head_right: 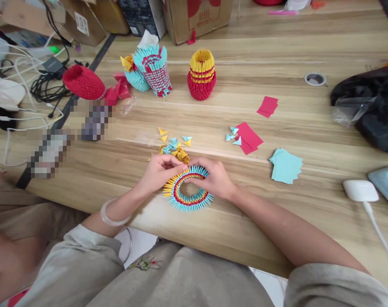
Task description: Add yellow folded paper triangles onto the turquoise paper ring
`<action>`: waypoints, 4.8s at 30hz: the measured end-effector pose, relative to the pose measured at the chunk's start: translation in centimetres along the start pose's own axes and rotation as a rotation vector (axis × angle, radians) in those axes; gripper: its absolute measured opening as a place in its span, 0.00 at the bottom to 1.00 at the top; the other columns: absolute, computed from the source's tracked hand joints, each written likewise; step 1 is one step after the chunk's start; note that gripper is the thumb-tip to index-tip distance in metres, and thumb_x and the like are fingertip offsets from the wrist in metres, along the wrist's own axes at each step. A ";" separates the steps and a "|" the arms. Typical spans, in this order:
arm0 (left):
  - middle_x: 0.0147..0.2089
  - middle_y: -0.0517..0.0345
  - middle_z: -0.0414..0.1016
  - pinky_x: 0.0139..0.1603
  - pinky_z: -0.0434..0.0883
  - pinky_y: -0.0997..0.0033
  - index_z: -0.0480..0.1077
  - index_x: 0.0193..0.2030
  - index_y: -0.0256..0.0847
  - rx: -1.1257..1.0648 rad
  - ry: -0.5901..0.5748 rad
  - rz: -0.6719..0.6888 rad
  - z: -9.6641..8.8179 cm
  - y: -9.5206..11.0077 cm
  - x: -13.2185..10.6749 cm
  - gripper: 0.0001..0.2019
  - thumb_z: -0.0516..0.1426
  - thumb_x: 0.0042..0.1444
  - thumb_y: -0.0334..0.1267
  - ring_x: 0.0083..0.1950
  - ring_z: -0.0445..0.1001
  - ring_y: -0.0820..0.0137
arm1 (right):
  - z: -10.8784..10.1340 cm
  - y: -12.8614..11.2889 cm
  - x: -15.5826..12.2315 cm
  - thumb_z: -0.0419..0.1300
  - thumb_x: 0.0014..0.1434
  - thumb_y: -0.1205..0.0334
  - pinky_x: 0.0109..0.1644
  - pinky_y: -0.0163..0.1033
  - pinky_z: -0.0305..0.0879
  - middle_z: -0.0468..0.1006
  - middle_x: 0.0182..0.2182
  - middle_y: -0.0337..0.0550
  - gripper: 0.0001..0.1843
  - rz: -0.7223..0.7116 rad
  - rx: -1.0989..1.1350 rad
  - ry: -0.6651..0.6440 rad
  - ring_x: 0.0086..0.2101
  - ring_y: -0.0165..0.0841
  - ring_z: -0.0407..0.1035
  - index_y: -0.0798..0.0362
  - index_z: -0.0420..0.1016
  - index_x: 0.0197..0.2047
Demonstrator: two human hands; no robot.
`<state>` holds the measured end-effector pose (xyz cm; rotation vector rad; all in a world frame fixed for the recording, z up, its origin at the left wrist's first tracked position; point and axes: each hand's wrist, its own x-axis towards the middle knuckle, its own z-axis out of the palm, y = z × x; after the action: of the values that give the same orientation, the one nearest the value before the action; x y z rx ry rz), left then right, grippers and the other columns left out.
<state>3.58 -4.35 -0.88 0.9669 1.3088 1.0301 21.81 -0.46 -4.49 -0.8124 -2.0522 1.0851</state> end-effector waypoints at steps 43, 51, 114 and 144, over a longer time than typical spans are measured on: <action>0.29 0.62 0.69 0.28 0.62 0.78 0.69 0.28 0.36 0.127 -0.158 0.053 -0.2 0.0 0.0 0.14 0.68 0.45 0.41 0.30 0.65 0.78 | 0.0 -0.3 -0.3 0.70 0.50 0.46 0.40 0.40 0.76 0.83 0.33 0.43 0.20 0.001 0.011 -0.015 0.32 0.35 0.78 0.52 0.77 0.38; 0.26 0.64 0.69 0.28 0.64 0.78 0.69 0.27 0.36 0.116 -0.302 0.017 -0.1 -0.6 -0.2 0.14 0.68 0.47 0.40 0.26 0.64 0.79 | -0.9 0.6 0.6 0.52 0.67 0.51 0.47 0.44 0.75 0.82 0.39 0.48 0.16 0.016 0.113 0.140 0.41 0.36 0.77 0.51 0.78 0.42; 0.35 0.58 0.76 0.37 0.69 0.74 0.73 0.36 0.35 0.150 -0.227 0.035 -0.5 -0.2 -0.4 0.14 0.69 0.44 0.37 0.35 0.73 0.74 | -0.4 0.7 0.7 0.70 0.52 0.58 0.34 0.41 0.76 0.81 0.30 0.43 0.07 0.098 0.078 0.388 0.31 0.34 0.76 0.49 0.80 0.34; 0.33 0.59 0.76 0.36 0.69 0.75 0.72 0.36 0.35 0.301 -0.194 0.107 -1.3 0.6 0.2 0.13 0.68 0.46 0.37 0.32 0.72 0.75 | -0.6 0.5 0.9 0.71 0.52 0.64 0.45 0.39 0.78 0.85 0.37 0.40 0.07 0.151 0.615 0.144 0.39 0.32 0.79 0.45 0.84 0.36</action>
<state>2.21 -4.03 -0.37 1.3425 1.2815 0.8082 21.89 0.71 -4.42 -0.7010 -1.4253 1.5794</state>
